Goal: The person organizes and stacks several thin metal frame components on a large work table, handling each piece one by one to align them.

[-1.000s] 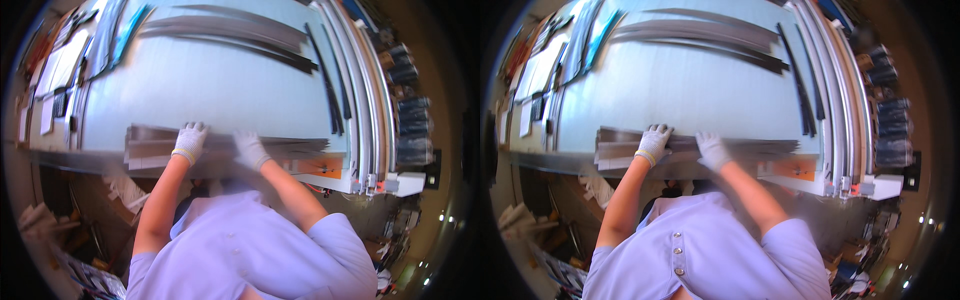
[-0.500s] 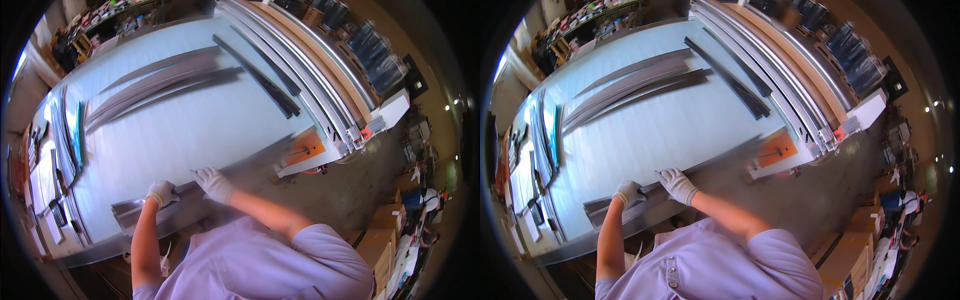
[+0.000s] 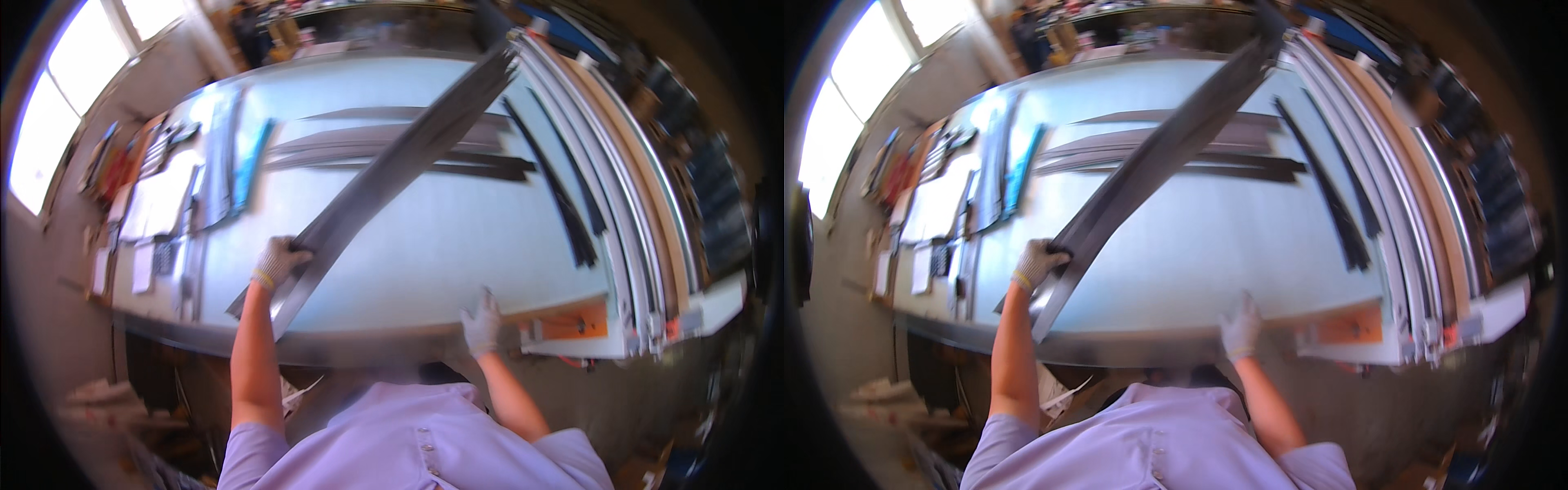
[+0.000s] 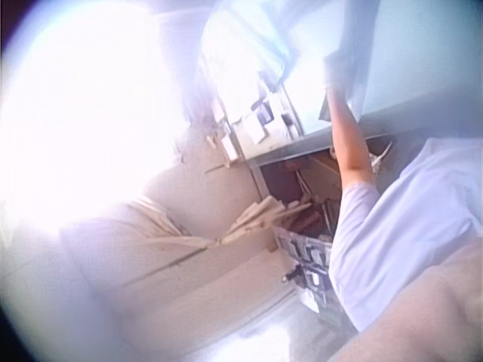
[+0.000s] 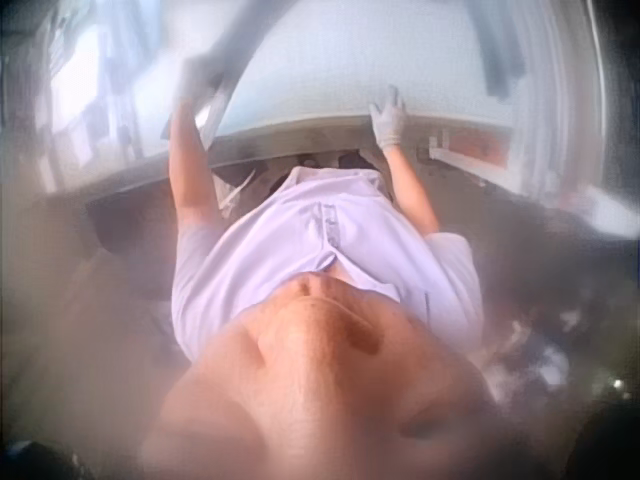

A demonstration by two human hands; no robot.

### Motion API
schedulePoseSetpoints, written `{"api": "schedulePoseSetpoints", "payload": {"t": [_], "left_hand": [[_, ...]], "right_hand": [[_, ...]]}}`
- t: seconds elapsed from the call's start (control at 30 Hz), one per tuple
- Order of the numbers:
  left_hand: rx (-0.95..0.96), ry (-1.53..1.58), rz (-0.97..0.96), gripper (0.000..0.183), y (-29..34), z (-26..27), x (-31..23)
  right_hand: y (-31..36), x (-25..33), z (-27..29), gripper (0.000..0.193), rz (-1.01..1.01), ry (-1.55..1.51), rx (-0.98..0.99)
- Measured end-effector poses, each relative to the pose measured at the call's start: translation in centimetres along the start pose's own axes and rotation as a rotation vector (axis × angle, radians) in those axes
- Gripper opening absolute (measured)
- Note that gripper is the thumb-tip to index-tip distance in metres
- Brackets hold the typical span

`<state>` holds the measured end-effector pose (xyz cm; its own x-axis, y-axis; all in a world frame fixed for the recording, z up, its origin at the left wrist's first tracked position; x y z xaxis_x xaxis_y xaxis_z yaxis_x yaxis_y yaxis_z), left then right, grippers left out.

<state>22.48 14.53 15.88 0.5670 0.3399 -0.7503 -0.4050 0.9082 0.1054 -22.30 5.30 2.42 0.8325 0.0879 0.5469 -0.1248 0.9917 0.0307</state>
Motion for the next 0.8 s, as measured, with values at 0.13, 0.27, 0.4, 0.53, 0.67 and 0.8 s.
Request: {"api": "schedulePoseSetpoints", "payload": {"t": [0.13,0.27,0.4,0.53,0.67,0.8], "left_hand": [[-0.255,0.313,-0.039,0.026,1.0,4.9,3.8],[-0.495,0.589,-0.04,0.027,3.2,7.0,3.8],[-0.783,0.73,-0.086,0.025,3.2,6.0,3.2],[-0.922,1.187,-0.058,0.031,1.9,0.0,0.9],[-0.733,1.28,0.089,0.039,1.6,-7.9,1.7],[-0.529,1.518,0.419,0.04,3.2,-18.2,3.6]], "right_hand": [[1.2,-1.8,-2.9,0.08,-0.056,0.077,0.035],[0.9,-1.2,-2.9,0.076,-0.046,0.146,0.037],[-2.0,2.4,-2.9,0.075,0.089,-0.143,0.105],[-3.7,11.8,-1.5,0.079,0.317,-0.301,0.154],[-3.6,18.6,1.3,0.091,0.526,-0.013,0.08],[-3.9,16.2,0.9,0.093,0.569,0.239,0.027]]}}
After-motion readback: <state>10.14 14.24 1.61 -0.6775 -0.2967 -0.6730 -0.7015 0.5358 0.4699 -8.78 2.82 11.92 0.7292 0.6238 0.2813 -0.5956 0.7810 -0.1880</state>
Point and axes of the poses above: each hand's wrist, its own y-axis away from the middle knuckle, its own z-axis out of the back of the hand, x = y × z, the point moved 4 cm from there along -y, towards the middle knuckle, and after that the axes turned 9 degrees about -z, right-handed, at the moved point
